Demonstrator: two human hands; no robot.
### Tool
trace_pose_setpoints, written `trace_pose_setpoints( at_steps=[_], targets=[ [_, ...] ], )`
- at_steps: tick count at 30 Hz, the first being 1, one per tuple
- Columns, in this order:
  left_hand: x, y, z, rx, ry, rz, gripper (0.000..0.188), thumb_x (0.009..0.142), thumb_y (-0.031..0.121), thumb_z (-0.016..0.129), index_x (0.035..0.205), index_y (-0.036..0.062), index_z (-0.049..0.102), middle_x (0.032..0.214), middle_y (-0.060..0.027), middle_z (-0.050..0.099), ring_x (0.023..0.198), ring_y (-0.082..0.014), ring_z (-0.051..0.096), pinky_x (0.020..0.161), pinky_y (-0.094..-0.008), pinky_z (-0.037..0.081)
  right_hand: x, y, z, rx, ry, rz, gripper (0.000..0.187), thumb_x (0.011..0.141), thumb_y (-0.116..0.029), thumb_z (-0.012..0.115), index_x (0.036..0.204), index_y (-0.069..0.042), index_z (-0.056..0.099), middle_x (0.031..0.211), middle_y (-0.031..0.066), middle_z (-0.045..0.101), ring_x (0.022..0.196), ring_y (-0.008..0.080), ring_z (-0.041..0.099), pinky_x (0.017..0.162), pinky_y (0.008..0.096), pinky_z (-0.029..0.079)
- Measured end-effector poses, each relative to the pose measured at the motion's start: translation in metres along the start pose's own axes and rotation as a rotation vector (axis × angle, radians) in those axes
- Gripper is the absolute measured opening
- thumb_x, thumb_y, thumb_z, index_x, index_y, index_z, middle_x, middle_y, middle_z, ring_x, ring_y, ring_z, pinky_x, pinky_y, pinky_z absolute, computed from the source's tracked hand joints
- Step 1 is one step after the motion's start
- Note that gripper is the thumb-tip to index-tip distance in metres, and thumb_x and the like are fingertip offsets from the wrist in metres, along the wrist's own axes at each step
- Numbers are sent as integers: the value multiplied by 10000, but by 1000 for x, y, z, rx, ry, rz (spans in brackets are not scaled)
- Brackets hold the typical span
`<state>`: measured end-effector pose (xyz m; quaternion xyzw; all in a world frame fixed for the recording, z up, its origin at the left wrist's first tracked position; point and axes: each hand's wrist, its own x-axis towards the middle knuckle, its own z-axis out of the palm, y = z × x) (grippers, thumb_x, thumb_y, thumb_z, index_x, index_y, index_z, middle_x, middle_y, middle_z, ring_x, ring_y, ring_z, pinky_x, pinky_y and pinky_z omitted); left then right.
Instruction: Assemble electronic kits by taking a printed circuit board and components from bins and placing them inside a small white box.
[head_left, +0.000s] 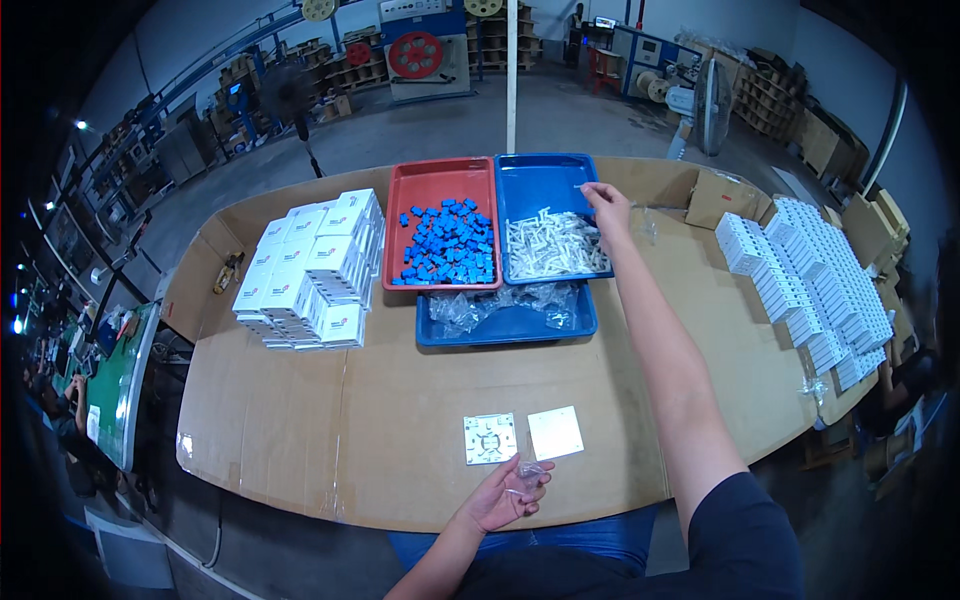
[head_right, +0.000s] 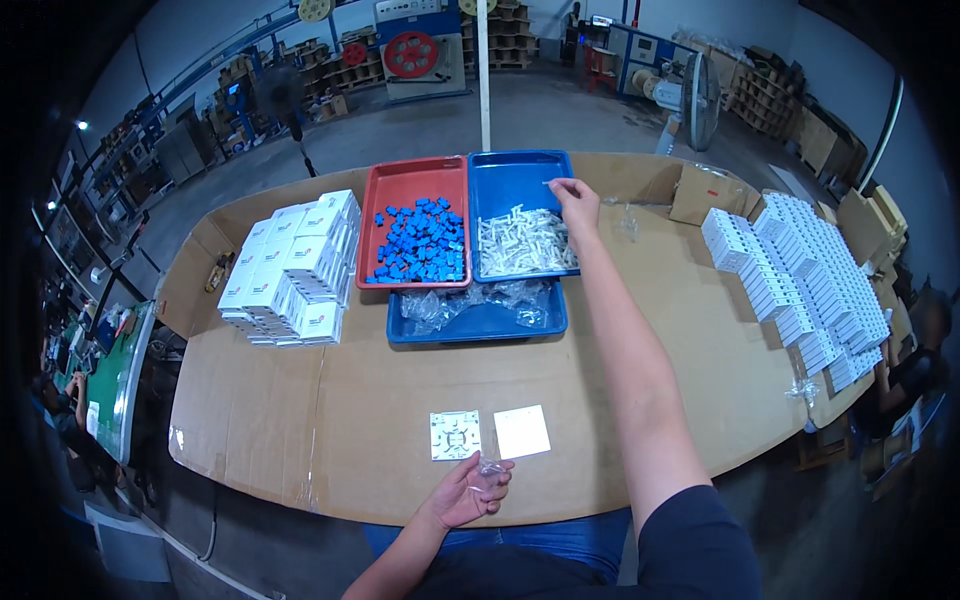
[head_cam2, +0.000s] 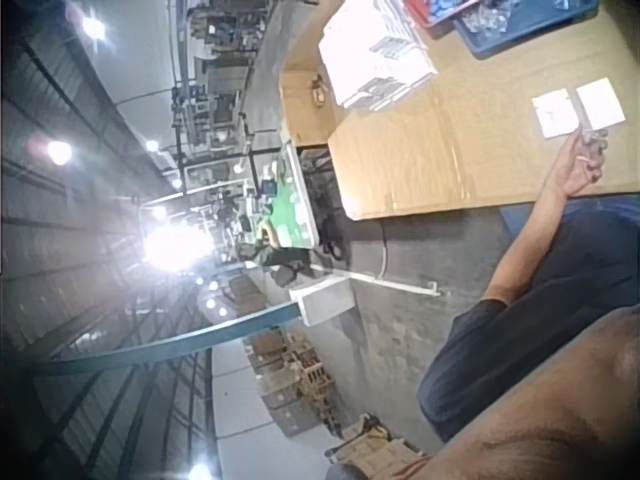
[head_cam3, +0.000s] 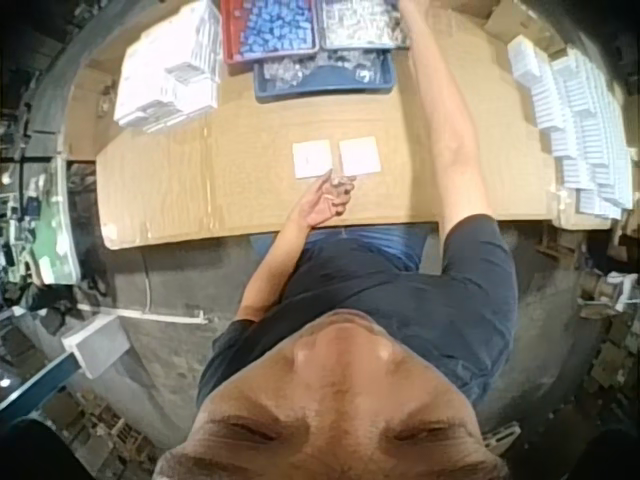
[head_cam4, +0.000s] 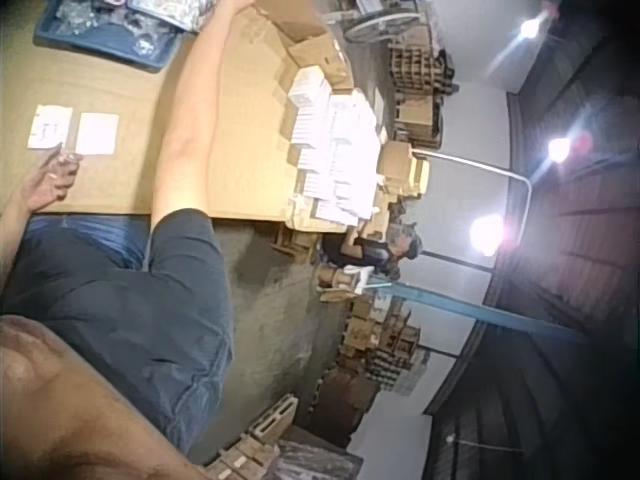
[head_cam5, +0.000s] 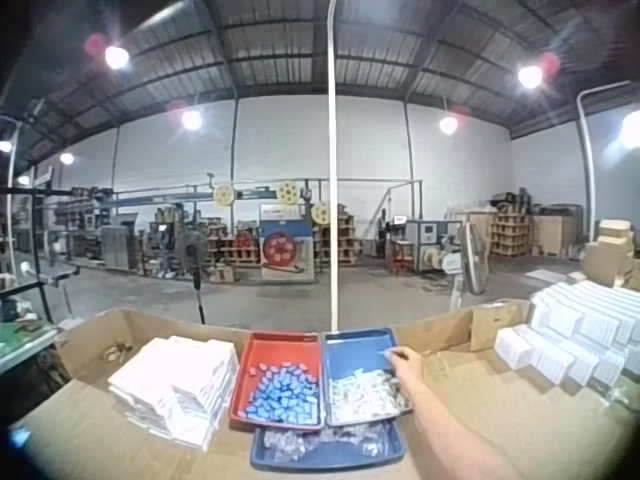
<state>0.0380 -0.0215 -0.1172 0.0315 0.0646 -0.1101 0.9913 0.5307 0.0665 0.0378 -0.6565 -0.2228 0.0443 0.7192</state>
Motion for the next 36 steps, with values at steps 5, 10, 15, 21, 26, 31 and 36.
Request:
trace_pose_setpoints(
  at_steps=[5,10,15,21,26,31,36],
  targets=[
    [-7,-5,2,65,21,8,655,1112,503,395,1490,-26,469,1135,-53,598,762,-134,504,715,-315,496,-46,-48,-20,424,-213,98,157,1007,-199,710,1134,-108,705,1161,23,751,859,84,590,706,257,458],
    [-9,-8,-6,33,-10,-2,676,1112,531,366,1508,-10,455,1118,-42,621,762,-143,531,716,-326,511,-93,-53,-36,453,-276,157,111,999,-170,698,1073,-87,693,1160,89,760,810,86,621,677,249,480],
    [-5,-6,-6,59,65,22,633,1107,518,389,1435,-14,495,1100,-52,612,769,-150,545,720,-341,529,-179,-25,-57,268,-264,259,137,995,-149,660,1085,-46,669,987,67,734,698,77,590,625,228,457],
    [-3,-2,6,151,55,49,642,1130,505,339,1489,-8,481,1106,-13,618,738,-113,534,712,-314,491,-328,-15,-73,-5,-386,459,123,982,-98,688,1070,-17,715,873,2,668,716,51,577,643,221,460],
    [-3,-5,9,142,87,63,655,1138,507,266,1427,-9,546,1053,-39,642,694,-124,502,690,-310,441,-385,-17,-81,94,-485,474,178,937,-18,747,1108,29,725,822,-16,655,751,32,576,696,207,493],
    [-4,-11,9,180,82,93,625,1141,494,271,1410,14,565,1112,-58,661,739,-133,530,730,-324,461,-391,-31,-96,-44,-575,454,167,920,-8,763,1085,7,740,891,16,720,794,49,607,714,219,489],
    [-4,-16,6,259,102,127,512,1135,438,391,1375,31,591,1144,-79,698,876,-151,627,842,-334,516,-392,-50,-91,-138,-644,420,105,914,-23,771,1018,-6,767,863,-6,711,753,46,566,687,216,458]
  ],
)
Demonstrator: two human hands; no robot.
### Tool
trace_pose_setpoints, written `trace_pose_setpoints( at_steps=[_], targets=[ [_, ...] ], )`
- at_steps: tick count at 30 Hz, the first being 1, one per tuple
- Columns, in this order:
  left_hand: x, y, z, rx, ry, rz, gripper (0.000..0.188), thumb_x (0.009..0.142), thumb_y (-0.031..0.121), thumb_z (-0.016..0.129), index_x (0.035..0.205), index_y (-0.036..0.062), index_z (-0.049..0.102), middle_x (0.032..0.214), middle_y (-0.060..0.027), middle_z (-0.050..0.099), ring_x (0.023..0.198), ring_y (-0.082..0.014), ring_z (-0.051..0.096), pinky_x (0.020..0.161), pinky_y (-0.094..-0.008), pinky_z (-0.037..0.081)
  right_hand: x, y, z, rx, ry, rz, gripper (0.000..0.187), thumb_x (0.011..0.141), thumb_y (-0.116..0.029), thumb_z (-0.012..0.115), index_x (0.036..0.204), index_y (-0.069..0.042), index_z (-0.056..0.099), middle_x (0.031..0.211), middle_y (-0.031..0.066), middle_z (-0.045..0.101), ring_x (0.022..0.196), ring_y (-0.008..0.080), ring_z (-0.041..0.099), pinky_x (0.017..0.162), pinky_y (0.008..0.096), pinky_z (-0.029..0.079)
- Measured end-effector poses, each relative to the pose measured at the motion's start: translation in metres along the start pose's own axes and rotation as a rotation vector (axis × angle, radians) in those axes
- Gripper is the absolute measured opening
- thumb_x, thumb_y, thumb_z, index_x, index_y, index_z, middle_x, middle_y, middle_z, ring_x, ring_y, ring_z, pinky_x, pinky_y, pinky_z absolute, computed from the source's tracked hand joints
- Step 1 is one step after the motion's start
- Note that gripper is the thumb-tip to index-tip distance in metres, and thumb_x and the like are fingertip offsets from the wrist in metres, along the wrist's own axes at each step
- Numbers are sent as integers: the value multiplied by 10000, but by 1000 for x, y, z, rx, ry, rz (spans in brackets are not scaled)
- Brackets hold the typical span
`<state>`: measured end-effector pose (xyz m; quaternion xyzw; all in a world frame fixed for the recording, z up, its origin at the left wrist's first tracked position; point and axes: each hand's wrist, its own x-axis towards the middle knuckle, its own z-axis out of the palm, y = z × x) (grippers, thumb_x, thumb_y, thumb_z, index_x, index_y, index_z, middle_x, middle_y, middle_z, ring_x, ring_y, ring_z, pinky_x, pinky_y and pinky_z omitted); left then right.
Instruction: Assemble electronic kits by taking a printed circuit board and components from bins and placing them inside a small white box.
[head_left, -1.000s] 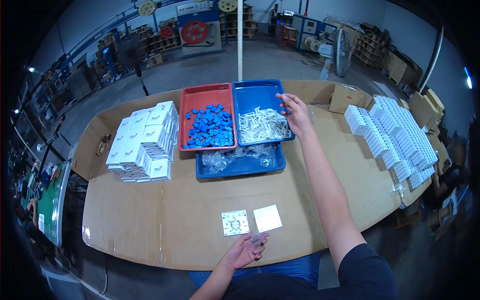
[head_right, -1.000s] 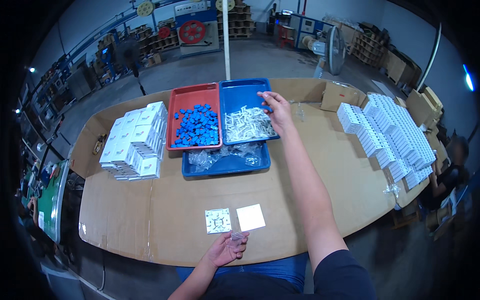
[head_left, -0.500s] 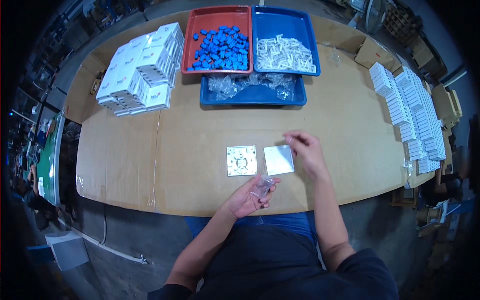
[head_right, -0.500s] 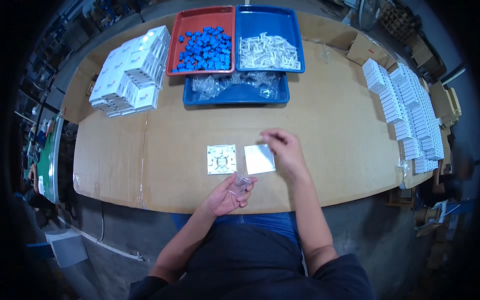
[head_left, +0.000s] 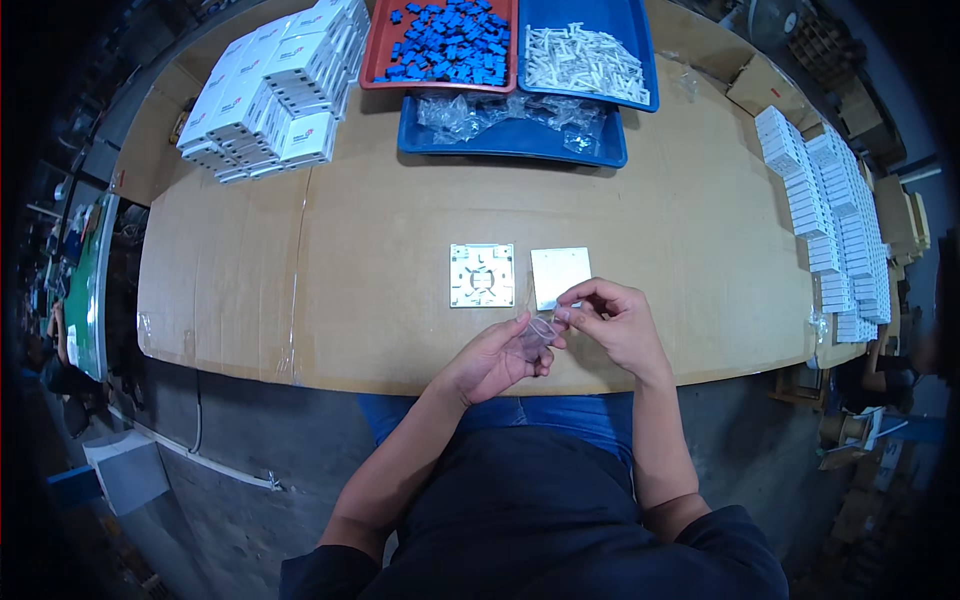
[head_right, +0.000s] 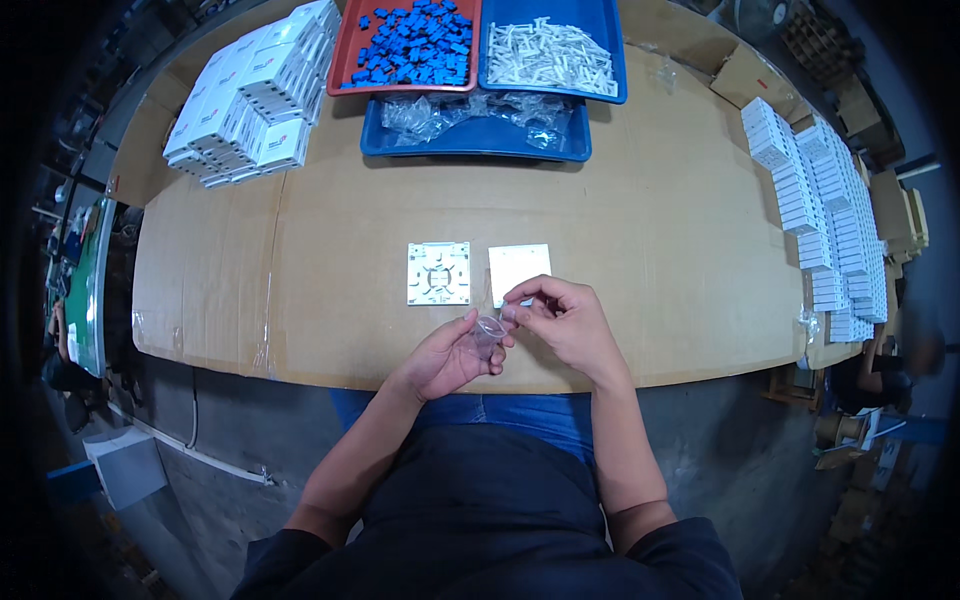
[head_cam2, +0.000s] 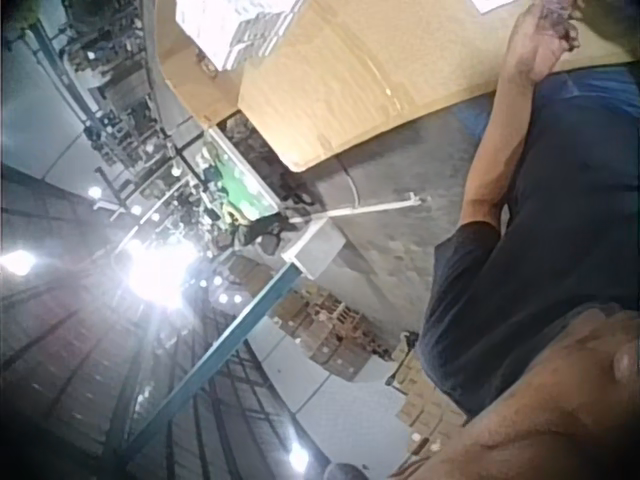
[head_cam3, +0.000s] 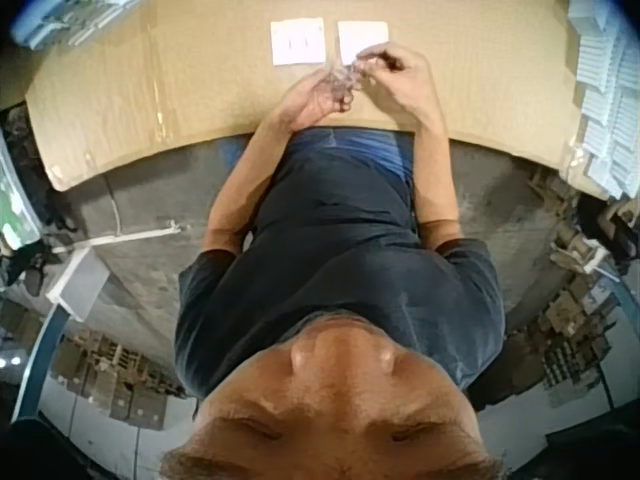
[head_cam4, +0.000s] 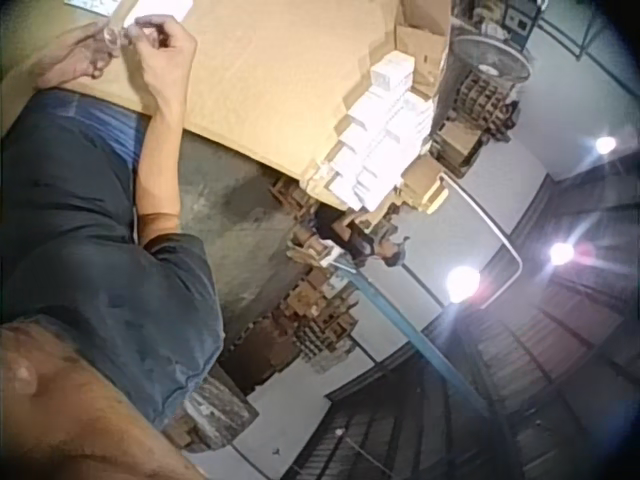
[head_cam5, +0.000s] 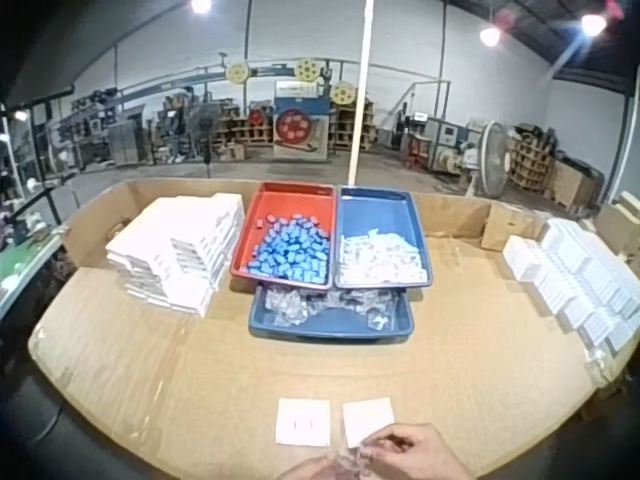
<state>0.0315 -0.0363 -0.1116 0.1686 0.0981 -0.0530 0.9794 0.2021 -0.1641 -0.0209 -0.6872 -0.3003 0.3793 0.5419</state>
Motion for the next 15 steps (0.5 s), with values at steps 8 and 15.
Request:
trace_pose_setpoints(
  at_steps=[8,15],
  targets=[
    [1,1,-1,56,-19,15,471,1127,422,426,1269,20,626,1131,-126,707,938,-204,670,870,-375,540,10,-9,-4,-405,-328,-380,165,913,-74,737,1051,11,764,1148,91,702,833,133,656,755,297,535],
    [1,3,5,62,-22,12,457,1118,439,454,1248,37,629,1083,-104,703,921,-196,676,853,-364,547,8,-21,0,-332,-440,-167,221,1035,-125,603,1120,21,745,1213,122,681,1034,248,674,868,342,556]
  ],
)
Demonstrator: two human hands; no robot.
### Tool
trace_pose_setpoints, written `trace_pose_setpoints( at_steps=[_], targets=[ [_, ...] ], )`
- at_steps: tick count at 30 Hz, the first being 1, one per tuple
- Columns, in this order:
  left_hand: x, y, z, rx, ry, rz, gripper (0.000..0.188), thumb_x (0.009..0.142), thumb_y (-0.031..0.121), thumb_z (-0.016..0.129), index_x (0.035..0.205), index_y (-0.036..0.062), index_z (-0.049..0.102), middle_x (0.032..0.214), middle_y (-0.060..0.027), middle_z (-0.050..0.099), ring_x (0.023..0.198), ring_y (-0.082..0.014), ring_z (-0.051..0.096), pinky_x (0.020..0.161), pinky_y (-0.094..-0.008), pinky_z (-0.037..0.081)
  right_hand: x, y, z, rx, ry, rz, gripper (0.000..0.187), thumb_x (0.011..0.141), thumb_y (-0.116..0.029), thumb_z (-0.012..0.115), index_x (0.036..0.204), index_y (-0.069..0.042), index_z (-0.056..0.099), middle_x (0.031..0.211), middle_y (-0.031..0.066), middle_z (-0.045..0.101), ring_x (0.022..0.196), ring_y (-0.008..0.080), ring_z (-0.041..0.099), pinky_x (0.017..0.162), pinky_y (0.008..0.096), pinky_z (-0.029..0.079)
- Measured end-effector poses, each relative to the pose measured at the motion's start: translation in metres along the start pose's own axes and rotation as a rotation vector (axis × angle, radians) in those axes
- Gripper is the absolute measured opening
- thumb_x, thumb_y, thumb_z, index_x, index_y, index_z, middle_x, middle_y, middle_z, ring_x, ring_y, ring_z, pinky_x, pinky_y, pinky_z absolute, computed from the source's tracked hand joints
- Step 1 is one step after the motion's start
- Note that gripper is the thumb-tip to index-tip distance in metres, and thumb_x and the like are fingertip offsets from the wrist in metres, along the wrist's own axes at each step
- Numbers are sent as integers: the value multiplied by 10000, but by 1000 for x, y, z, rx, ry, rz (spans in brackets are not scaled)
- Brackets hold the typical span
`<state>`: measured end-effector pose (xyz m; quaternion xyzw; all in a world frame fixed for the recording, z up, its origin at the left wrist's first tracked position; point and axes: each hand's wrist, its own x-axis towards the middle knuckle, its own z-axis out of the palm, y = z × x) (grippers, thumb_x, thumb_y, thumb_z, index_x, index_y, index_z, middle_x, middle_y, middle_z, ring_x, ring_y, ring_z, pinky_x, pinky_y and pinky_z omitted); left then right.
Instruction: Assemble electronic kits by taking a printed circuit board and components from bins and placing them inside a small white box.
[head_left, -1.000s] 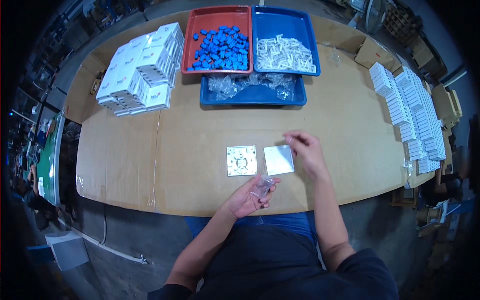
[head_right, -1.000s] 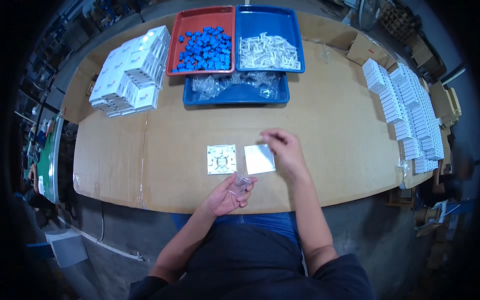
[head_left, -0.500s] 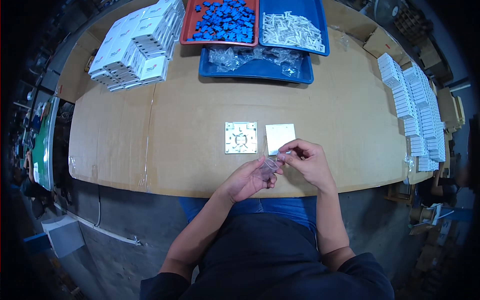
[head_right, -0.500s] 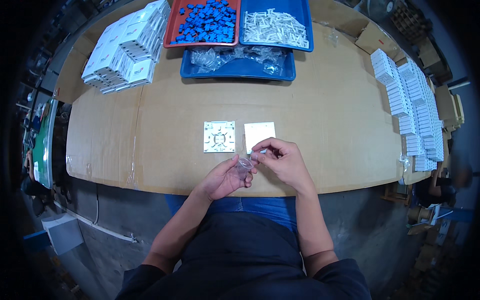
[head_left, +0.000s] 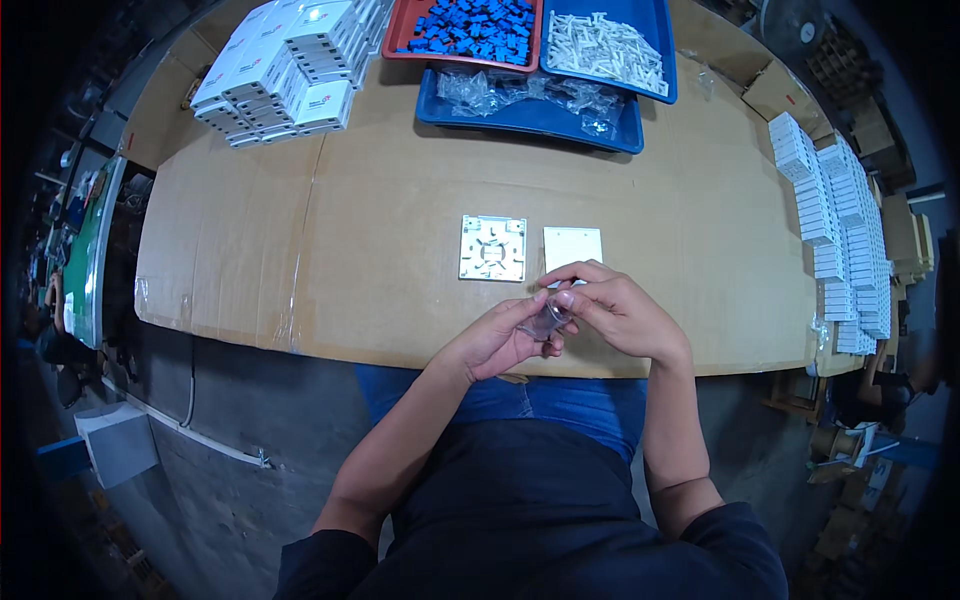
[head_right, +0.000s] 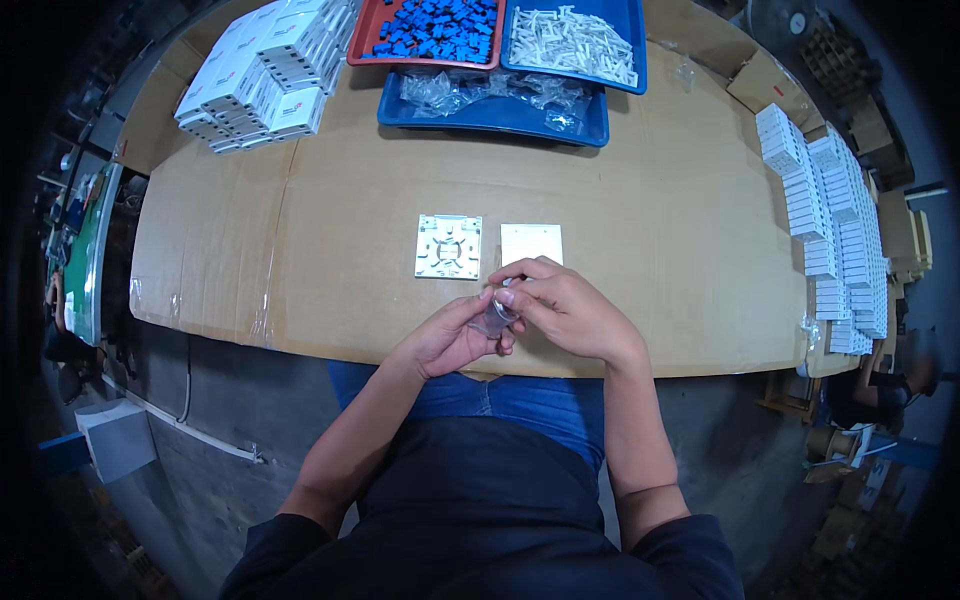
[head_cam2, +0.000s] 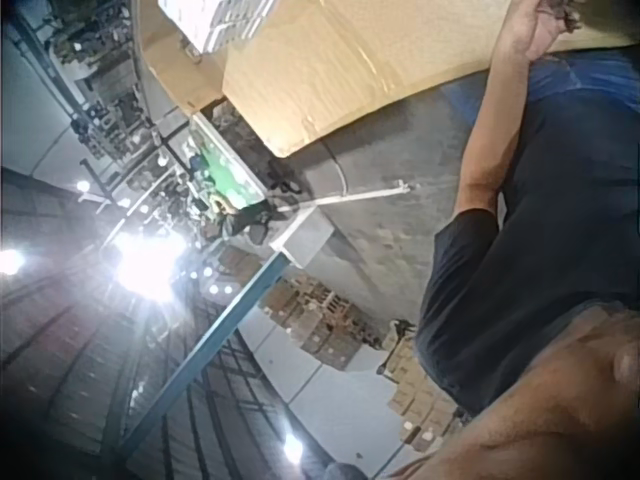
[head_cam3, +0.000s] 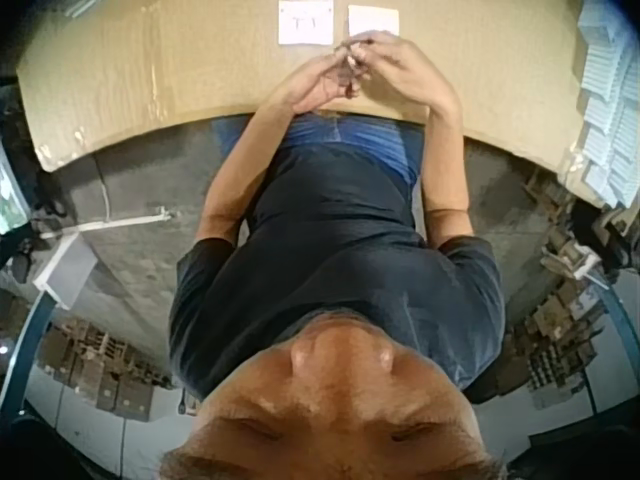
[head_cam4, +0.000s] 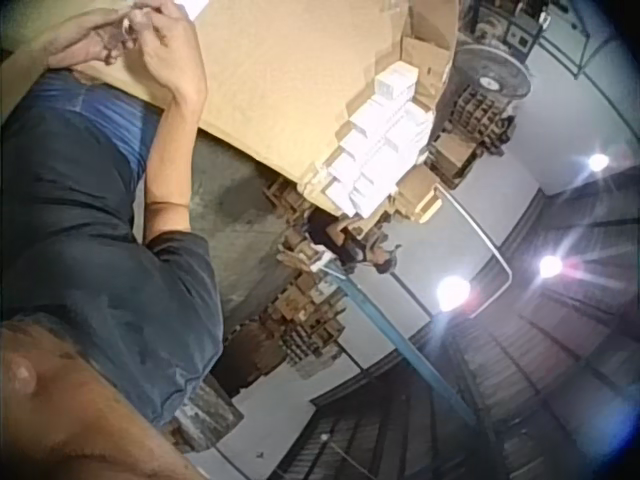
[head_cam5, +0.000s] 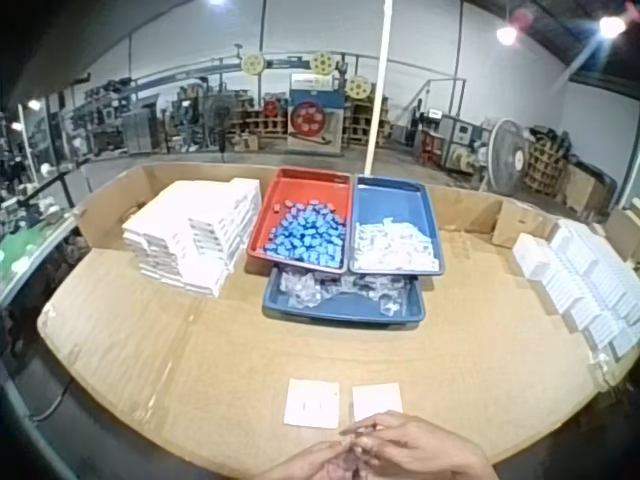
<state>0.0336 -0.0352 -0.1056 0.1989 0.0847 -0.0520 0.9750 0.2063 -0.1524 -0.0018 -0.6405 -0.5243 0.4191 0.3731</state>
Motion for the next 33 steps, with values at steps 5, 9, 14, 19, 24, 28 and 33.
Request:
trace_pose_setpoints(
  at_steps=[5,9,14,19,24,28,33],
  targets=[
    [1,3,13,97,25,32,456,1111,468,461,1222,58,626,1033,-78,690,905,-191,680,833,-346,556,0,7,10,-163,-74,-214,339,1087,-243,548,1108,34,741,1303,151,651,978,222,688,889,356,547],
    [3,4,21,75,32,8,450,1103,481,474,1226,75,625,1026,-70,687,899,-186,689,816,-334,566,-6,-2,0,-127,-50,-163,402,1098,-307,528,1091,31,746,1323,151,647,1025,251,678,930,379,533],
    [9,3,24,64,47,8,443,1102,479,479,1244,84,619,1057,-71,699,904,-185,697,806,-334,570,0,-10,-8,65,-52,40,439,1107,-334,514,1111,46,734,1295,157,671,1056,252,669,949,370,521],
    [11,2,17,35,70,-16,481,1106,480,461,1304,65,602,1098,-73,710,885,-176,699,807,-334,573,7,-4,-17,-22,-57,-21,431,1113,-320,507,1134,51,725,1225,138,704,997,192,676,908,329,527],
    [4,-2,-5,-32,59,-52,551,1126,467,394,1404,21,558,1103,-58,713,866,-171,692,816,-341,563,22,11,-52,-63,196,-59,324,1078,-250,589,1132,29,744,1080,99,743,939,164,672,879,325,533],
    [4,-8,-17,-155,-75,-19,562,1131,457,379,1431,10,541,1135,-76,703,870,-193,679,872,-378,550,52,33,-104,-220,502,92,285,1004,-220,673,1148,18,740,966,106,766,861,179,693,823,334,549],
    [5,-5,-11,-200,-52,-9,591,1127,470,380,1462,3,517,1164,-94,688,939,-212,661,904,-388,531,122,68,-184,-402,819,40,240,960,-177,680,1124,-16,749,976,154,770,890,261,732,815,376,563]
  ],
)
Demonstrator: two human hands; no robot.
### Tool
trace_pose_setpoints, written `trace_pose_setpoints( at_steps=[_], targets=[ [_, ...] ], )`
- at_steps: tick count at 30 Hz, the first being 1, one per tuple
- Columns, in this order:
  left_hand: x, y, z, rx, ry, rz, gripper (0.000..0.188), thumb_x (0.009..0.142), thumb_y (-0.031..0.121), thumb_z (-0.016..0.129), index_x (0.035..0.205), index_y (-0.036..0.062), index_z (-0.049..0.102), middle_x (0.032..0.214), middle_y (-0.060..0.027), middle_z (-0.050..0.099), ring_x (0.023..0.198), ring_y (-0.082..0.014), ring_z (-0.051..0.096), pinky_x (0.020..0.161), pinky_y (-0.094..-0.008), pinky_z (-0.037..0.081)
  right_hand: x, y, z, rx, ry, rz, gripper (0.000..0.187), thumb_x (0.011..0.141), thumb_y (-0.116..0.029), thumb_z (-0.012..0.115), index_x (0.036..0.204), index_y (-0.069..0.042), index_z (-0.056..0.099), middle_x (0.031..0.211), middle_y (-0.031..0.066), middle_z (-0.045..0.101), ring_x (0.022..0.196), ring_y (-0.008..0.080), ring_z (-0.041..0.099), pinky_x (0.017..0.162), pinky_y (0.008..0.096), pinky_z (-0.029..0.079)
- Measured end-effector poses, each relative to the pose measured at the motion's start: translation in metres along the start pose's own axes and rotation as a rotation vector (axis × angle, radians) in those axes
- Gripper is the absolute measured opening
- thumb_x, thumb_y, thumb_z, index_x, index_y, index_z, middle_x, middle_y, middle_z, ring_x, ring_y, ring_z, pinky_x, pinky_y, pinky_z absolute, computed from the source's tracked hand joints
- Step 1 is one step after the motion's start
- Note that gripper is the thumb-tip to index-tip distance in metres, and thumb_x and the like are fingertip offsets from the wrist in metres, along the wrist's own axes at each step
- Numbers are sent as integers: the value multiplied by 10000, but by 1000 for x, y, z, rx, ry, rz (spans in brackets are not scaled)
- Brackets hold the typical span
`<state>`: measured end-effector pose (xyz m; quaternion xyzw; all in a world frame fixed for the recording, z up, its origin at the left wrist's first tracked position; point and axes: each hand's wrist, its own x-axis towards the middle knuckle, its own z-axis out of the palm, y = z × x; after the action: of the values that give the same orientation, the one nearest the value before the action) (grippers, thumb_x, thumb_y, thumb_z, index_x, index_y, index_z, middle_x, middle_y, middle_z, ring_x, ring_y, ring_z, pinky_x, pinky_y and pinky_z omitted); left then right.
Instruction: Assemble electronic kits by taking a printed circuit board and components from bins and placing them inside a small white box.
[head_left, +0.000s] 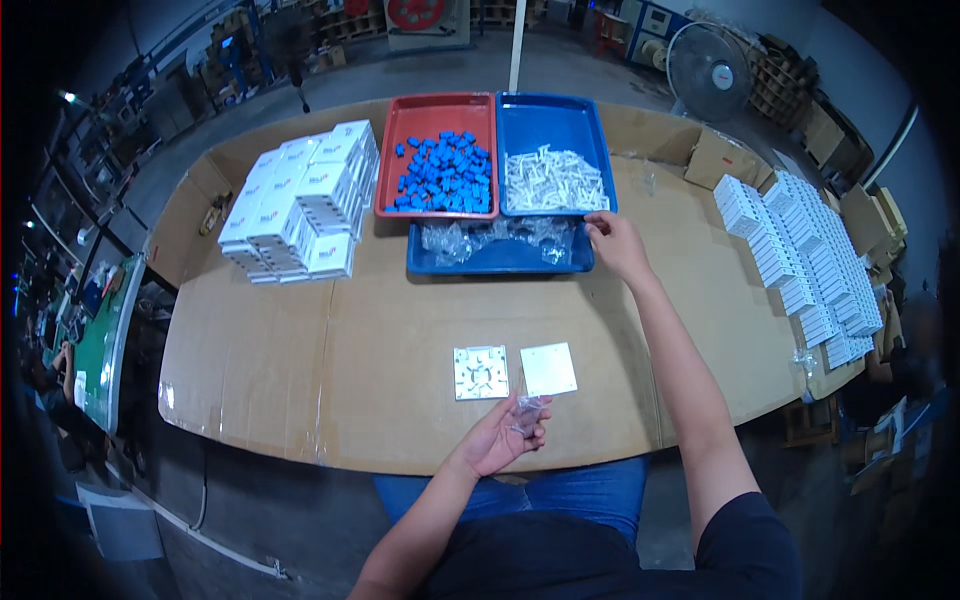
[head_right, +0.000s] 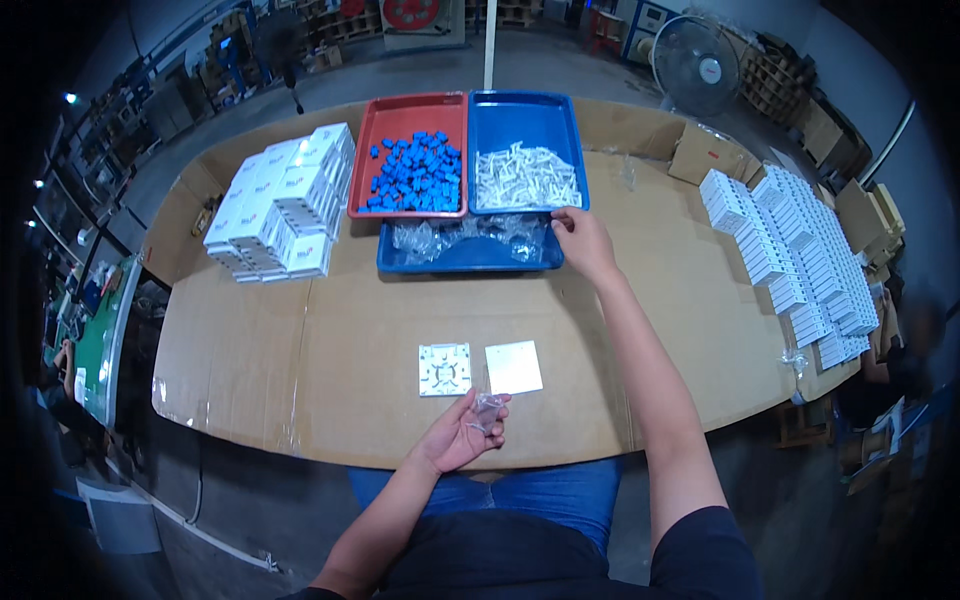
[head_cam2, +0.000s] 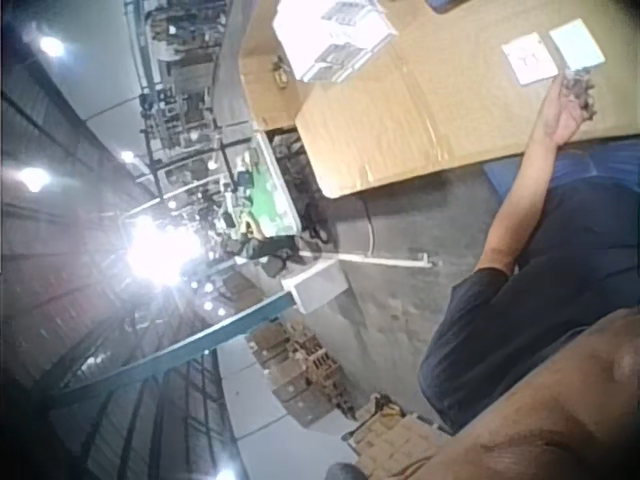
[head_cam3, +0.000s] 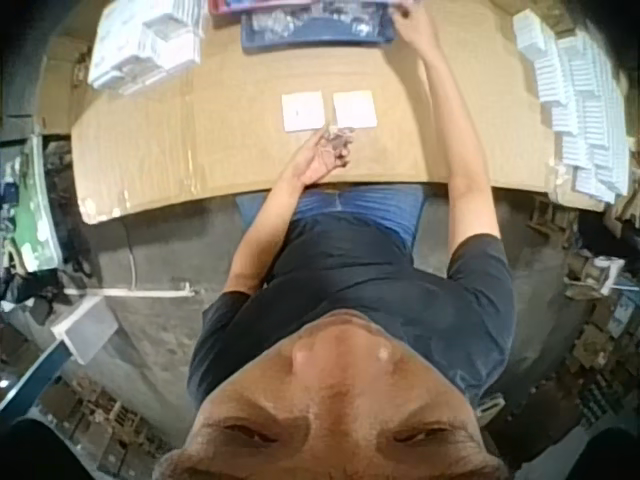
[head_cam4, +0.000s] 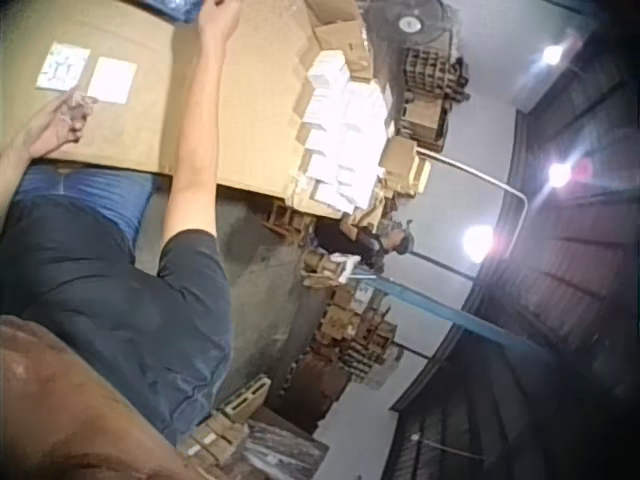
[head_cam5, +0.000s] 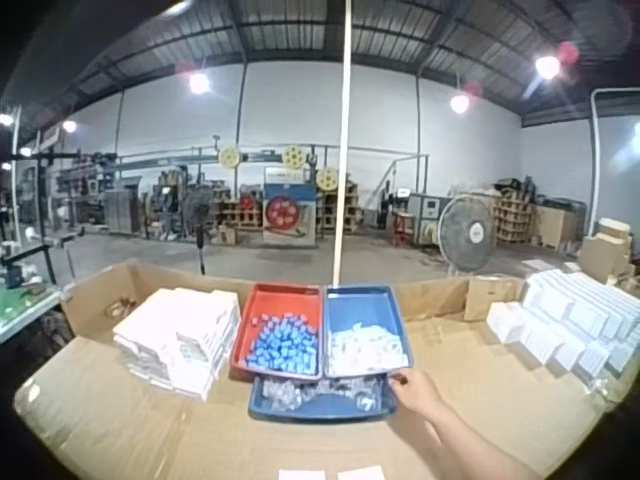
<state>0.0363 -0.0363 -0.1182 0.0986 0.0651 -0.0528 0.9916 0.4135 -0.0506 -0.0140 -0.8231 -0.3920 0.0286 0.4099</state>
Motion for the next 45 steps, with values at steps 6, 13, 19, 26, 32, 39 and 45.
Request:
trace_pose_setpoints(
  at_steps=[6,13,19,26,32,39,45],
  targets=[
    [2,3,3,-1,19,7,584,1127,459,389,1457,-6,516,1173,-94,682,928,-208,640,914,-383,515,65,6,26,-250,126,-177,162,910,-159,685,1010,-54,756,1015,157,749,948,347,721,842,455,571],
    [1,2,-1,29,-5,9,588,1117,471,423,1463,6,524,1209,-75,688,952,-186,648,926,-363,534,78,-10,46,-523,137,-103,131,818,-182,719,896,-87,762,1023,153,729,966,360,713,840,504,574],
    [2,4,6,-25,8,7,596,1117,464,414,1482,0,498,1240,-106,667,952,-204,633,917,-382,516,92,6,50,-439,96,4,119,841,-179,700,885,-86,760,1027,164,728,974,370,712,861,500,568],
    [8,3,0,5,7,-11,600,1114,460,418,1497,2,479,1257,-109,665,970,-219,636,933,-390,515,95,32,34,-153,186,4,140,902,-190,687,931,-67,749,1002,170,737,942,338,714,840,459,566],
    [-1,6,4,-48,-35,26,579,1121,435,416,1504,4,476,1282,-103,668,980,-216,655,958,-384,536,9,-58,4,1354,-111,248,131,1039,-133,641,1124,-34,654,1040,35,722,721,63,543,637,250,473],
    [-2,-2,2,-27,0,15,585,1120,434,417,1515,4,460,1282,-106,672,987,-221,655,956,-394,532,-70,-93,-25,1633,-266,69,140,1043,-154,649,1121,-38,649,1038,57,707,721,60,523,619,233,432],
    [2,-2,-3,-52,-10,40,592,1132,436,370,1528,-1,420,1261,-117,670,955,-242,677,940,-409,540,-103,-88,-19,1320,-227,219,95,1008,-98,682,1072,-28,672,962,38,699,715,46,523,626,222,432]
  ],
)
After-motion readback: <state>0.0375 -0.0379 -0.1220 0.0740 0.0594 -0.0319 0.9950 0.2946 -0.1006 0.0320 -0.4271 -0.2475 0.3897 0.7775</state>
